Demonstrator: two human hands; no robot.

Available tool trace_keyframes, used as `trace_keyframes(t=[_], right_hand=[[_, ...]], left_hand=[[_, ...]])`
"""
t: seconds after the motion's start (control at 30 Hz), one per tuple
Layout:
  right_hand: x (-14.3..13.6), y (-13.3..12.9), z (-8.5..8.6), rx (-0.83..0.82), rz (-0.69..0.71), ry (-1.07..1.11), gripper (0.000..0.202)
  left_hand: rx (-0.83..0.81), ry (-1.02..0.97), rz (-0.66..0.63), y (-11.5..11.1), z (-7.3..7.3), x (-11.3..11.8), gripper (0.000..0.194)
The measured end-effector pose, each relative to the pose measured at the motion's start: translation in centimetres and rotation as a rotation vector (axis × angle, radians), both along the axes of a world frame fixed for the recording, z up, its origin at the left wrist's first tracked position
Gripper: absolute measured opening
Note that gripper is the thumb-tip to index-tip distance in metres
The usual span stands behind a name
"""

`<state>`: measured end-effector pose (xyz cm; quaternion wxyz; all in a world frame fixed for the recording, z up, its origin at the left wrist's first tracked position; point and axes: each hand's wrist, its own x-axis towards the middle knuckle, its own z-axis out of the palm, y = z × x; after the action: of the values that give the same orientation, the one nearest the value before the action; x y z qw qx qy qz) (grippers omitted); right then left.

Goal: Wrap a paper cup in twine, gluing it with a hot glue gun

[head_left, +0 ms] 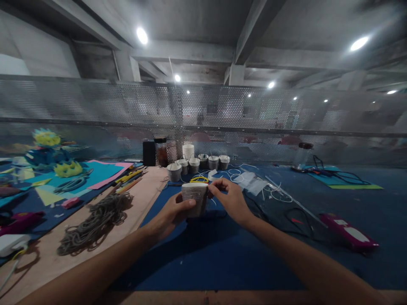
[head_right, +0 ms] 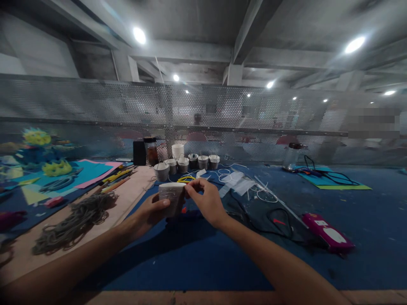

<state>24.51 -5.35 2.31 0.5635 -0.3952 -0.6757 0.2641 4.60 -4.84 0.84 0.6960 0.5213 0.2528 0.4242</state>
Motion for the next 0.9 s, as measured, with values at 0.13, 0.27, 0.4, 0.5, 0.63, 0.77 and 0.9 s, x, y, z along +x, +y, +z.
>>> trace_keyframes(t=[0.13, 0.27, 0.4, 0.5, 0.63, 0.77, 0.9], right_hand=[[0.1, 0.1, 0.0, -0.006, 0.002, -0.009, 0.021], [0.2, 0.3, -0.1, -0.024, 0.011, -0.008, 0.023], [0.3, 0.5, -0.3, -0.043, 0.027, 0.01, 0.026], [0.2, 0.0, -0.1, -0.039, 0.022, 0.011, 0.026], [-0.1, -1.4, 0.5, 0.05, 0.111, -0.12, 0.03], [0.0, -1.8, 0.6, 0.177, 0.102, -0.288, 0.037], [0.5, -0.7, -0.1, 0.211, -0.046, -0.535, 0.016]], left_hand=[[0.007, -0.03, -0.03, -0.1, 0.0, -0.1, 0.052], [0.004, -0.061, -0.07, 0.0, -0.1, -0.1, 0.052], [0.0, -0.066, -0.062, 0.4, -0.3, -0.3, 0.05], [-0.002, -0.066, -0.045, 0.6, -0.3, -0.4, 0.045], [0.038, -0.095, -0.065, 0.3, 0.1, -0.3, 0.037], [0.055, -0.116, -0.108, 0.4, 0.2, -0.4, 0.035], [-0.051, -0.148, -0.032, 1.1, -0.2, -1.1, 0.037]])
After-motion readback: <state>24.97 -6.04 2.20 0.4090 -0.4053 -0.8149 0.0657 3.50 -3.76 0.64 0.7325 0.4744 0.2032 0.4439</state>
